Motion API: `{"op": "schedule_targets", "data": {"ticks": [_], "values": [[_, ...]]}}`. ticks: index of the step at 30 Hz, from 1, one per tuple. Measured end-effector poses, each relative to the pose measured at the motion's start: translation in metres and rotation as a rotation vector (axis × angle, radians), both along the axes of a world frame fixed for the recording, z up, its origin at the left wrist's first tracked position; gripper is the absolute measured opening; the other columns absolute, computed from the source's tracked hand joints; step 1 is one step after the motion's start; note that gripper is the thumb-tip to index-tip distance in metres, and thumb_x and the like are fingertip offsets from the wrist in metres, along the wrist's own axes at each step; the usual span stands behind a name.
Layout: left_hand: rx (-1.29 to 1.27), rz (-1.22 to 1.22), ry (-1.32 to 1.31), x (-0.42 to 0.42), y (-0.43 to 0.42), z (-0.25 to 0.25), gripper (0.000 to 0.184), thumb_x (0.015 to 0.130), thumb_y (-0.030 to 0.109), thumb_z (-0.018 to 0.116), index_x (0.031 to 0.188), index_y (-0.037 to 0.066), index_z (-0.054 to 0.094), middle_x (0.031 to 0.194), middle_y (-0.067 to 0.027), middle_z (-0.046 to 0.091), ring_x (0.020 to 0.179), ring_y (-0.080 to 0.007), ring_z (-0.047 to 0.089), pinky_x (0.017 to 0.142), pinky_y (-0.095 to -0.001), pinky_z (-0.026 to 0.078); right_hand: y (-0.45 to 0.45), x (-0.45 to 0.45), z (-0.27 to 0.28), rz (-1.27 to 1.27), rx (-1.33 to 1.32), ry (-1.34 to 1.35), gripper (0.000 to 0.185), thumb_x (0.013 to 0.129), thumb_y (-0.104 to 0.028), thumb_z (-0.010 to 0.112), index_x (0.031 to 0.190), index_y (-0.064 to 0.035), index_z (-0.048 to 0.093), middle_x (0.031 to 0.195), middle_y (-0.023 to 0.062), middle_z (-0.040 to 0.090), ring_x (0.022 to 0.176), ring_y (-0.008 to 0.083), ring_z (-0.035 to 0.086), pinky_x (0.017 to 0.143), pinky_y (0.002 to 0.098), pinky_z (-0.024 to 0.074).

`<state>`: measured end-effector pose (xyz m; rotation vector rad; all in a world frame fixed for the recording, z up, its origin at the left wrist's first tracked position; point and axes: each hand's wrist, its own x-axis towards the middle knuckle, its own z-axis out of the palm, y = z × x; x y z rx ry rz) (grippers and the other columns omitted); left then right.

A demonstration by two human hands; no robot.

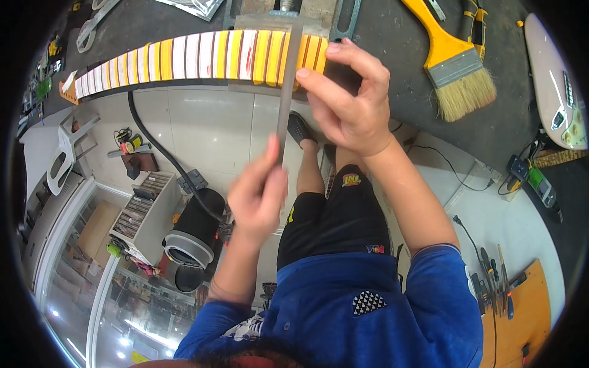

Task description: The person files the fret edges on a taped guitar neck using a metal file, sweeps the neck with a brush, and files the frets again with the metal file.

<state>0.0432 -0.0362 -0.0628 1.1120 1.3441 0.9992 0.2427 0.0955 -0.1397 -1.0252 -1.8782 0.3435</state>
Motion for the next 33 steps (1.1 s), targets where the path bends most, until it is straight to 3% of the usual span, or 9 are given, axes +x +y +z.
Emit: {"op": "schedule_targets", "data": {"ticks": [5,10,18,23,27,29,30,32,33], "values": [[0.028,-0.050,0.125,-0.012,-0.014,0.005,0.049,0.106,-0.008,0.062,0.154,-0.002,0.063,0.091,-0.0016,0.070,0.066,-0.0037,0.056,0.059,-0.0217,0.045,-0.001,-0.001,0.002,0.005,-0.029,0.017,0.056,0.080,0.003,0.085,0.130,-0.0227,0.079,0.137,0.0115,0.055,0.134,0.0309,0.059,0.118,0.0520,0.0545],[0.031,0.000,0.007,0.025,0.096,0.004,0.050,0.109,-0.003,0.062,0.158,0.002,0.061,0.103,-0.0008,0.070,0.068,-0.0013,0.051,0.060,-0.0208,0.043,-0.002,-0.002,0.002,-0.005,-0.045,0.028,0.056,0.080,0.003,0.085,0.129,-0.0222,0.079,0.137,0.0117,0.055,0.133,0.0309,0.059,0.118,0.0524,0.0550],[0.032,-0.072,0.188,-0.012,-0.008,0.014,0.052,0.103,-0.010,0.064,0.153,-0.002,0.065,0.095,-0.0074,0.078,0.068,-0.0054,0.061,0.064,-0.0226,0.050,0.000,0.000,-0.001,0.014,-0.031,0.020,0.055,0.081,0.002,0.085,0.130,-0.0218,0.079,0.137,0.0130,0.055,0.131,0.0317,0.061,0.117,0.0537,0.0552],[0.003,-0.021,0.058,0.018,0.090,0.017,0.048,0.103,-0.008,0.068,0.150,-0.004,0.065,0.136,-0.0248,0.076,0.112,-0.0283,0.081,0.093,-0.0338,0.061,-0.001,-0.001,0.000,0.000,-0.033,0.024,0.054,0.081,0.003,0.084,0.129,-0.0213,0.079,0.138,0.0132,0.055,0.129,0.0324,0.063,0.118,0.0545,0.0550],[0.058,-0.020,0.097,0.016,0.081,0.013,0.050,0.102,-0.008,0.069,0.151,-0.001,0.066,0.128,-0.0230,0.079,0.098,-0.0234,0.081,0.086,-0.0323,0.061,-0.001,0.000,0.001,0.002,-0.037,0.016,0.054,0.081,0.003,0.084,0.130,-0.0215,0.079,0.138,0.0135,0.054,0.128,0.0332,0.063,0.117,0.0553,0.0548],[0.058,-0.059,0.189,0.000,0.027,0.013,0.048,0.101,-0.010,0.068,0.149,-0.004,0.067,0.132,-0.0244,0.077,0.105,-0.0225,0.079,0.090,-0.0313,0.060,0.001,0.000,0.000,0.012,-0.038,0.025,0.055,0.081,0.003,0.083,0.130,-0.0217,0.079,0.138,0.0135,0.054,0.128,0.0335,0.064,0.117,0.0555,0.0548],[0.020,-0.089,0.214,-0.008,0.004,0.018,0.046,0.102,-0.010,0.066,0.147,-0.007,0.067,0.141,-0.0264,0.074,0.118,-0.0234,0.079,0.097,-0.0311,0.059,0.001,0.000,0.001,0.016,-0.043,0.027,0.055,0.081,0.003,0.083,0.130,-0.0218,0.079,0.138,0.0135,0.054,0.128,0.0336,0.064,0.117,0.0556,0.0549],[-0.026,-0.136,0.298,-0.016,-0.015,0.025,0.046,0.101,-0.011,0.066,0.147,-0.008,0.067,0.137,-0.0268,0.076,0.116,-0.0251,0.080,0.098,-0.0312,0.059,0.000,0.001,0.002,0.022,-0.067,0.027,0.056,0.081,0.003,0.082,0.130,-0.0222,0.079,0.138,0.0132,0.054,0.127,0.0341,0.065,0.116,0.0556,0.0552],[0.023,-0.132,0.321,-0.013,-0.006,0.024,0.048,0.100,-0.011,0.068,0.148,-0.006,0.067,0.128,-0.0257,0.077,0.105,-0.0266,0.079,0.091,-0.0325,0.059,0.000,0.002,0.003,0.021,-0.069,0.023,0.056,0.081,0.003,0.082,0.130,-0.0222,0.079,0.138,0.0132,0.054,0.127,0.0341,0.065,0.116,0.0556,0.0552]]}}
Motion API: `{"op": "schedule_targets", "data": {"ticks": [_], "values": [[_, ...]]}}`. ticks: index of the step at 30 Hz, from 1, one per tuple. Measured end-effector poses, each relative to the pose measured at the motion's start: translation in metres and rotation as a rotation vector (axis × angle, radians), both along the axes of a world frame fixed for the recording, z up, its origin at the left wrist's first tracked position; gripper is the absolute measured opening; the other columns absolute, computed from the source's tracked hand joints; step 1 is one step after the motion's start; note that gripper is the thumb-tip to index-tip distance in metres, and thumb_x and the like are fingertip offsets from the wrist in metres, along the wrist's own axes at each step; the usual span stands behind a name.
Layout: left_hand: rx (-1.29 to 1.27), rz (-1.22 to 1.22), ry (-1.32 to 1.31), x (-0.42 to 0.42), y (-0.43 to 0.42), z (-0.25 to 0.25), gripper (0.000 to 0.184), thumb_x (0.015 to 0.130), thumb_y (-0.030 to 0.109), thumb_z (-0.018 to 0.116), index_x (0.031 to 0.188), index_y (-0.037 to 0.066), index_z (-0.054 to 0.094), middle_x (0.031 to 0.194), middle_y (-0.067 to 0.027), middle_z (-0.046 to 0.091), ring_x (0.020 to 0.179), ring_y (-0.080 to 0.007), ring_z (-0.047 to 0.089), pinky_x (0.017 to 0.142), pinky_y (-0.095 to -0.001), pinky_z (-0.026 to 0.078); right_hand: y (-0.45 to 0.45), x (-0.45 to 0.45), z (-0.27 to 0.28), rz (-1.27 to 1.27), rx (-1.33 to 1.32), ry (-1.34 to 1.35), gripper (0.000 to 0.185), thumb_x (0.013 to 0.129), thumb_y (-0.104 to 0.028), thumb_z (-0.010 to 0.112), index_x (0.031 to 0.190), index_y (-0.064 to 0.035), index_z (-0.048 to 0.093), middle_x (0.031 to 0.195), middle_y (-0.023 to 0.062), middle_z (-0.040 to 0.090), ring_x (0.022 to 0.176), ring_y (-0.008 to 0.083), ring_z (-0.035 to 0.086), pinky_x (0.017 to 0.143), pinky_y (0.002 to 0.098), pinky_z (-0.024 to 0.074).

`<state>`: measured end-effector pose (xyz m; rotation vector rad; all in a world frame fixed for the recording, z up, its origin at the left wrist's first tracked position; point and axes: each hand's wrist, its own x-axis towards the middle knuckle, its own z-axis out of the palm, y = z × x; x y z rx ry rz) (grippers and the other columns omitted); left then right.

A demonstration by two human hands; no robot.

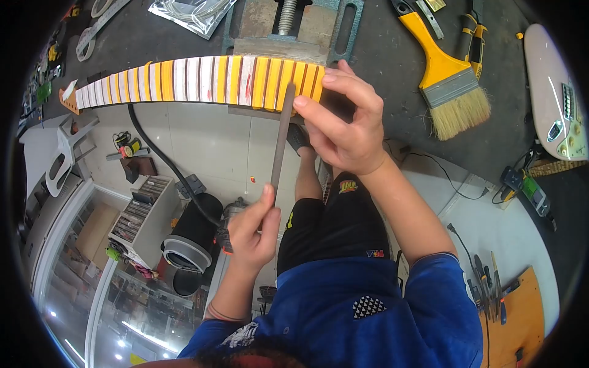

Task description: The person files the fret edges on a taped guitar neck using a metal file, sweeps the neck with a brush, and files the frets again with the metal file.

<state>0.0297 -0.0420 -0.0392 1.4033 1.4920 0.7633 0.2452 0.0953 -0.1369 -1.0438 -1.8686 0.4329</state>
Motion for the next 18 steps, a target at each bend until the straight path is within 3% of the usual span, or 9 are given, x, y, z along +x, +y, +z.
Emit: {"op": "schedule_targets", "data": {"ticks": [3,7,9,13,15,16,18], "values": [[0.187,0.029,-0.021,0.024,0.073,-0.007,0.055,0.097,-0.010,0.072,0.151,-0.003,0.065,0.103,-0.0231,0.079,0.072,-0.0312,0.075,0.070,-0.0383,0.060,-0.001,-0.002,0.000,-0.005,0.004,-0.003,0.055,0.081,0.002,0.082,0.130,-0.0222,0.079,0.138,0.0131,0.054,0.128,0.0341,0.065,0.116,0.0555,0.0552],[0.150,0.069,-0.075,0.039,0.110,-0.008,0.054,0.097,-0.010,0.072,0.150,-0.002,0.066,0.099,-0.0223,0.078,0.071,-0.0327,0.075,0.070,-0.0405,0.060,-0.001,-0.003,-0.003,-0.020,0.026,-0.002,0.054,0.082,0.001,0.082,0.130,-0.0222,0.079,0.138,0.0130,0.054,0.128,0.0339,0.065,0.117,0.0552,0.0550],[0.174,0.051,-0.013,0.030,0.076,-0.009,0.055,0.096,-0.011,0.073,0.150,-0.002,0.067,0.095,-0.0213,0.078,0.069,-0.0326,0.074,0.069,-0.0401,0.059,0.000,-0.002,-0.003,-0.011,0.021,0.001,0.054,0.082,0.001,0.083,0.130,-0.0221,0.079,0.138,0.0130,0.054,0.128,0.0339,0.065,0.117,0.0550,0.0550],[0.038,-0.015,0.088,0.007,0.006,0.004,0.052,0.097,-0.012,0.069,0.148,-0.004,0.067,0.124,-0.0223,0.081,0.092,-0.0202,0.082,0.081,-0.0296,0.060,0.000,-0.001,0.000,0.003,-0.003,0.007,0.054,0.081,0.001,0.083,0.129,-0.0217,0.079,0.137,0.0129,0.055,0.128,0.0340,0.065,0.117,0.0549,0.0550],[0.032,-0.019,0.115,0.009,0.010,0.009,0.051,0.098,-0.012,0.068,0.149,-0.004,0.067,0.122,-0.0213,0.082,0.090,-0.0193,0.082,0.080,-0.0291,0.060,0.000,-0.001,0.001,0.002,-0.008,0.007,0.054,0.081,0.002,0.083,0.129,-0.0213,0.079,0.137,0.0129,0.055,0.128,0.0340,0.065,0.117,0.0552,0.0548],[0.066,0.003,0.093,0.017,0.033,0.010,0.053,0.097,-0.010,0.071,0.149,-0.003,0.067,0.106,-0.0190,0.079,0.078,-0.0251,0.076,0.074,-0.0342,0.059,0.000,-0.001,0.001,-0.002,-0.008,0.008,0.054,0.081,0.002,0.084,0.129,-0.0210,0.079,0.137,0.0129,0.055,0.128,0.0340,0.065,0.117,0.0553,0.0547],[0.130,0.030,0.065,0.037,0.092,0.001,0.054,0.097,-0.008,0.072,0.150,-0.001,0.066,0.092,-0.0177,0.077,0.066,-0.0311,0.072,0.069,-0.0394,0.059,-0.001,-0.003,-0.001,-0.016,0.003,0.011,0.054,0.081,0.002,0.084,0.129,-0.0205,0.079,0.137,0.0130,0.055,0.128,0.0339,0.065,0.118,0.0554,0.0545]]}}
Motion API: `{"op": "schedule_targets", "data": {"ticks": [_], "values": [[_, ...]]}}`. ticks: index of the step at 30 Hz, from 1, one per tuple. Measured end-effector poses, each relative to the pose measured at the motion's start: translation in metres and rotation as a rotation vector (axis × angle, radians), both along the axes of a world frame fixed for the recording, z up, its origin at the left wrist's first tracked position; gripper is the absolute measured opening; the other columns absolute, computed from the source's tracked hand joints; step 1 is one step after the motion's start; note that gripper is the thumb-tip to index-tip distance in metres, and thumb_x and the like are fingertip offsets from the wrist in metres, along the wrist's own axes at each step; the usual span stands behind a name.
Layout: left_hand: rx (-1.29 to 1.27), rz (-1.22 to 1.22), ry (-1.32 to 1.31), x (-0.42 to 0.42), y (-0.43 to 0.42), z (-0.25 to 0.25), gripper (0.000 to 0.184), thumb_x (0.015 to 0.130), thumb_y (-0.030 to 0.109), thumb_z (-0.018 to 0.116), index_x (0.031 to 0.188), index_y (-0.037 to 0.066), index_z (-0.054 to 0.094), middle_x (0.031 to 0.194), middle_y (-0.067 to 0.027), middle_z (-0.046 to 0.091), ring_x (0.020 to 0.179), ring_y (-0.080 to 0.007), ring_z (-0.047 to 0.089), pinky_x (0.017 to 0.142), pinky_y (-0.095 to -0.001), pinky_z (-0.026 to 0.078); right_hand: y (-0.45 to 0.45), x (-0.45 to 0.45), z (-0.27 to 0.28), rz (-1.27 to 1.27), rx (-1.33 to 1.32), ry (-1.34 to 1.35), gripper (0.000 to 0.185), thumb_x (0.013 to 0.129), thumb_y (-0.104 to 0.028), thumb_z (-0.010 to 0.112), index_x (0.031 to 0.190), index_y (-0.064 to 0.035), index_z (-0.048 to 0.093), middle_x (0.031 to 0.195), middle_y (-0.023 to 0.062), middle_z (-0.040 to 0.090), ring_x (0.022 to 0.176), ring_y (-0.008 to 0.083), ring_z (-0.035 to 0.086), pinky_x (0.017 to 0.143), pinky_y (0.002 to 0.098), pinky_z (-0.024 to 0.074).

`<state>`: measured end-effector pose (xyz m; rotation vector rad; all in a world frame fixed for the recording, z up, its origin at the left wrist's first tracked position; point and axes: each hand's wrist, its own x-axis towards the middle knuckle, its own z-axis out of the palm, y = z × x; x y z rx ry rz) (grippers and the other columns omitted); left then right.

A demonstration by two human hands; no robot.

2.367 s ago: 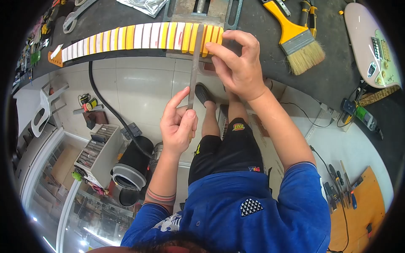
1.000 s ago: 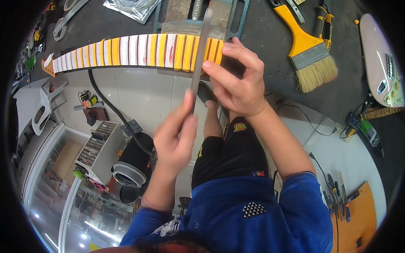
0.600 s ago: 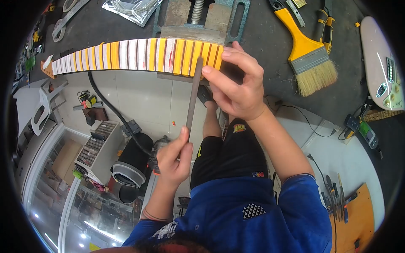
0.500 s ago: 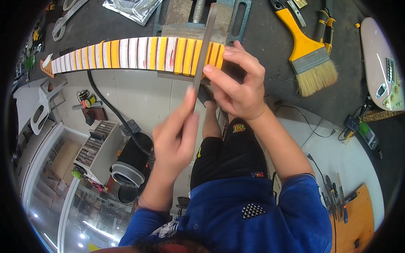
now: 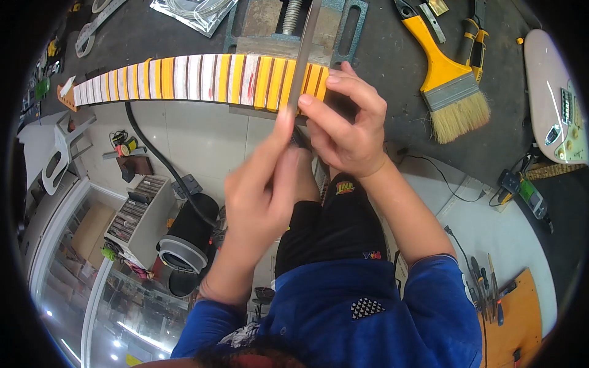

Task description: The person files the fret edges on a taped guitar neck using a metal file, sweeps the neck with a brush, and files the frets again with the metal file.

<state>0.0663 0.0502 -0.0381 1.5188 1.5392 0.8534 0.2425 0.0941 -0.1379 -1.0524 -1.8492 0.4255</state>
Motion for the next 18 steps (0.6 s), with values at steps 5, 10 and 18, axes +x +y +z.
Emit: {"op": "schedule_targets", "data": {"ticks": [5,10,18], "values": [[0.062,0.013,-0.030,-0.005,-0.019,-0.010,0.054,0.098,-0.008,0.071,0.152,0.000,0.066,0.095,-0.0196,0.078,0.071,-0.0320,0.075,0.076,-0.0355,0.062,0.000,0.001,0.000,0.001,0.008,-0.010,0.053,0.082,0.002,0.082,0.130,-0.0199,0.079,0.137,0.0138,0.055,0.128,0.0339,0.065,0.118,0.0553,0.0545],[-0.069,-0.009,-0.108,-0.029,-0.081,0.009,0.053,0.098,-0.010,0.071,0.150,-0.001,0.067,0.124,-0.0260,0.079,0.082,-0.0294,0.081,0.079,-0.0332,0.062,0.001,0.002,0.000,0.017,-0.009,0.013,0.052,0.082,0.001,0.082,0.129,-0.0201,0.079,0.136,0.0143,0.055,0.128,0.0346,0.064,0.117,0.0546,0.0550],[-0.056,0.046,-0.202,-0.003,0.000,-0.006,0.054,0.097,-0.010,0.072,0.150,-0.002,0.066,0.119,-0.0295,0.078,0.091,-0.0297,0.083,0.079,-0.0337,0.062,0.001,0.000,-0.001,0.003,0.019,0.003,0.052,0.082,0.001,0.082,0.130,-0.0205,0.079,0.138,0.0151,0.056,0.129,0.0348,0.064,0.117,0.0546,0.0556]]}}
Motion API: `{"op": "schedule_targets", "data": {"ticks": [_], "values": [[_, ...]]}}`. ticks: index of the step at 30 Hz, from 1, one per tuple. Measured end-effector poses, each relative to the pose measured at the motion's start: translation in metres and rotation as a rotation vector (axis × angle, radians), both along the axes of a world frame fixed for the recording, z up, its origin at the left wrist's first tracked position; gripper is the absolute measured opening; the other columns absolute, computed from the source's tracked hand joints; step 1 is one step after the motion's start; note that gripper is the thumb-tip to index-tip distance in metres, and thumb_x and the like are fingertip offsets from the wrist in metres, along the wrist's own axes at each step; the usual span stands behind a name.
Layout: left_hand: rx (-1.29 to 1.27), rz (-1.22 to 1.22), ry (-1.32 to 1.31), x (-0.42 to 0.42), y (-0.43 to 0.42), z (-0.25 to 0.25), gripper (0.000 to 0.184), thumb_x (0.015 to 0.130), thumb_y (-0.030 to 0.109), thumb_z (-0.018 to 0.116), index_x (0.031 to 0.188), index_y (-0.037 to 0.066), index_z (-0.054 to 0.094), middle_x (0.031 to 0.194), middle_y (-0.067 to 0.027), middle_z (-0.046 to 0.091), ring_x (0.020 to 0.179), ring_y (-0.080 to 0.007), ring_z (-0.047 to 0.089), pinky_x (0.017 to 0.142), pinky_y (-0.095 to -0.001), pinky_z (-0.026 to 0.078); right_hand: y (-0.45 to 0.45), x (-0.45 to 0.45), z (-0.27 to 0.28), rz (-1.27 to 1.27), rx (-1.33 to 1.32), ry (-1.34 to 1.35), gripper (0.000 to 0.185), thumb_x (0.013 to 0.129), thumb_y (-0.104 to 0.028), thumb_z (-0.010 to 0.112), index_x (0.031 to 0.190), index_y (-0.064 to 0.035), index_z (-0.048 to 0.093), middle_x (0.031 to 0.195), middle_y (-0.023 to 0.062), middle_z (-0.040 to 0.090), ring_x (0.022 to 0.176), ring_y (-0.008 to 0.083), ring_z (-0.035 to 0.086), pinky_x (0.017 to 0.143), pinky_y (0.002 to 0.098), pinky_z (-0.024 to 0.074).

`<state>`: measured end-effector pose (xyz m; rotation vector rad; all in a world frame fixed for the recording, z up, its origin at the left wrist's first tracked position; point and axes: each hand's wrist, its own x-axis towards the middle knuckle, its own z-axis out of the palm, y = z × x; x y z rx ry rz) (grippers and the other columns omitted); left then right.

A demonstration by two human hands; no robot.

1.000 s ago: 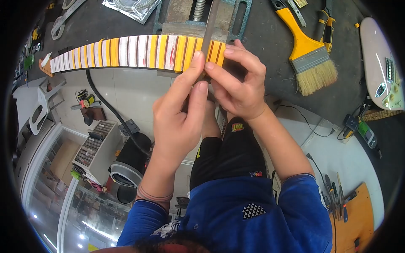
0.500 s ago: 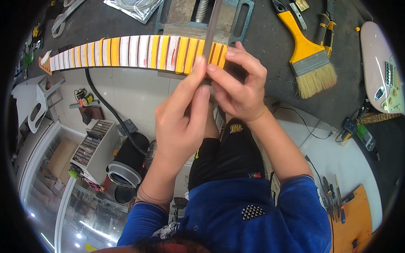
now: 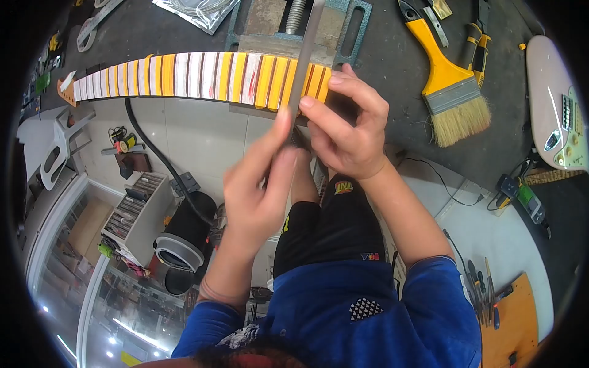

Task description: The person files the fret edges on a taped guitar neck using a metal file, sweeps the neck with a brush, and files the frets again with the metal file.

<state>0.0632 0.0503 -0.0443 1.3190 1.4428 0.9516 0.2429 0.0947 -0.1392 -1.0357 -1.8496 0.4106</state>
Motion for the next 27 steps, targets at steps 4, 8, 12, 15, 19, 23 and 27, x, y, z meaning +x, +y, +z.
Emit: {"op": "schedule_targets", "data": {"ticks": [4,8,12,15,19,23,27], "values": [[0.001,-0.080,0.186,-0.027,-0.089,0.008,0.060,0.094,-0.010,0.075,0.152,-0.001,0.065,0.103,-0.0261,0.080,0.072,-0.0299,0.076,0.071,-0.0356,0.060,0.001,0.006,0.004,0.098,-0.047,-0.040,0.045,0.091,0.006,0.072,0.132,-0.0119,0.073,0.143,0.0191,0.045,0.140,0.0343,0.055,0.126,0.0570,0.0482],[0.084,-0.039,0.179,-0.008,-0.040,0.006,0.058,0.096,-0.009,0.074,0.153,0.000,0.065,0.097,-0.0208,0.079,0.071,-0.0305,0.075,0.069,-0.0386,0.059,0.000,0.004,0.003,0.044,-0.026,-0.018,0.051,0.084,0.004,0.079,0.131,-0.0171,0.077,0.140,0.0171,0.052,0.133,0.0341,0.061,0.120,0.0548,0.0530],[0.011,-0.034,0.091,0.006,0.011,0.003,0.051,0.101,-0.008,0.069,0.152,-0.003,0.065,0.130,-0.0224,0.077,0.094,-0.0236,0.079,0.083,-0.0321,0.059,-0.001,-0.002,0.000,-0.012,-0.003,0.006,0.053,0.081,0.004,0.082,0.129,-0.0194,0.080,0.138,0.0160,0.056,0.131,0.0336,0.062,0.118,0.0531,0.0551],[0.033,-0.053,0.143,-0.009,-0.047,-0.008,0.051,0.099,-0.011,0.069,0.150,-0.004,0.066,0.129,-0.0224,0.080,0.092,-0.0225,0.081,0.083,-0.0310,0.060,-0.001,-0.001,-0.002,0.005,0.005,0.022,0.054,0.080,0.005,0.082,0.128,-0.0193,0.081,0.138,0.0161,0.056,0.132,0.0334,0.061,0.118,0.0531,0.0548],[0.031,-0.091,0.225,-0.027,-0.097,-0.010,0.052,0.097,-0.012,0.069,0.148,-0.006,0.067,0.126,-0.0229,0.081,0.090,-0.0224,0.081,0.082,-0.0312,0.060,-0.001,0.002,0.000,0.031,-0.019,0.026,0.054,0.079,0.005,0.082,0.128,-0.0195,0.080,0.139,0.0162,0.056,0.132,0.0338,0.061,0.119,0.0528,0.0541],[0.146,-0.012,0.138,0.004,-0.008,-0.011,0.057,0.095,-0.009,0.074,0.151,-0.001,0.066,0.091,-0.0168,0.075,0.066,-0.0322,0.070,0.069,-0.0400,0.058,-0.002,0.002,0.000,0.021,0.001,0.004,0.056,0.078,0.005,0.082,0.128,-0.0204,0.080,0.140,0.0169,0.055,0.133,0.0342,0.060,0.119,0.0527,0.0544],[0.200,-0.003,0.138,0.002,-0.013,-0.020,0.058,0.095,-0.007,0.075,0.152,0.000,0.066,0.092,-0.0184,0.075,0.064,-0.0319,0.069,0.065,-0.0407,0.057,-0.003,0.002,-0.001,0.019,-0.003,0.005,0.057,0.077,0.005,0.082,0.128,-0.0208,0.081,0.140,0.0174,0.055,0.134,0.0345,0.059,0.118,0.0529,0.0550]]}}
